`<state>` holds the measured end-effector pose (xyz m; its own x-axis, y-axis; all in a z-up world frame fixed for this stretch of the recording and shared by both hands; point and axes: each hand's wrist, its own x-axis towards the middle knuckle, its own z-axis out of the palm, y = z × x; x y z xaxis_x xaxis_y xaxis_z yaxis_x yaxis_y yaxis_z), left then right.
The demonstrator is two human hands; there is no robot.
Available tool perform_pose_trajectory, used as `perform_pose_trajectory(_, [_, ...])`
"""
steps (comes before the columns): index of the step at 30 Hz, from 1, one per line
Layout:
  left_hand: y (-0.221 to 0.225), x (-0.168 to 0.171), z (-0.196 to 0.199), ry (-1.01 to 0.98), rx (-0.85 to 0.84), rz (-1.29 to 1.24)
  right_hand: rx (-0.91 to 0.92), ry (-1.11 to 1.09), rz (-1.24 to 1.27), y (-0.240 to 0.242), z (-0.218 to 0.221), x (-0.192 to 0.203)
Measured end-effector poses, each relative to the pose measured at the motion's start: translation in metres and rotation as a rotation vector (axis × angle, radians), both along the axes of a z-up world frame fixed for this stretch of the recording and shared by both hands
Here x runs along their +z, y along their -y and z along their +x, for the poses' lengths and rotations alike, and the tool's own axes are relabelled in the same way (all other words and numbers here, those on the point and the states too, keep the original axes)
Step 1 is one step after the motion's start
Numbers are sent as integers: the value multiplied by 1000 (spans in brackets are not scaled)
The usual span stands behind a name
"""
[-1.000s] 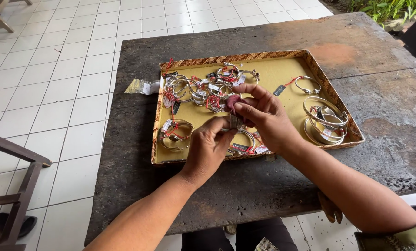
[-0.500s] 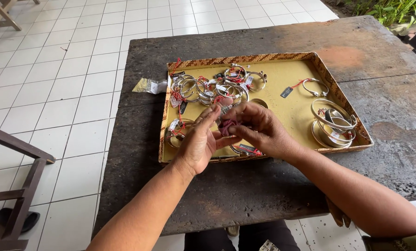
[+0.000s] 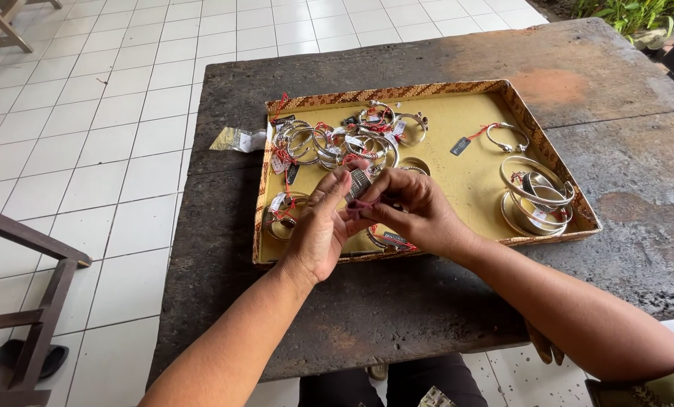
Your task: Inspecting and polishing metal bracelets from a tray using a small cloth
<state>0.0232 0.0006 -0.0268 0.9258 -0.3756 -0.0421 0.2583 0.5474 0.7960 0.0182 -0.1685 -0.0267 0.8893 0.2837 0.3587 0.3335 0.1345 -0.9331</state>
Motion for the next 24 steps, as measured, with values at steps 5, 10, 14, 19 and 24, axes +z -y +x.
perform_pose_trajectory(5, [7, 7, -8, 90, 12, 18, -15, -88, 148, 5, 12, -2])
perform_pose_trajectory(10, [7, 8, -16, 202, 8, 64, -36, -76, 176, 8, 11, 2])
perform_pose_trajectory(14, [12, -4, -12, 458, 108, 312, -49, -137, 236, 10, 11, 0])
perform_pose_trajectory(19, [14, -3, -12, 509, 209, 430, -140, -22, 88, -1, -7, 23])
perform_pose_trajectory(24, [8, 10, -17, 553, 267, 343, -212, 228, -72, -3, -20, 31])
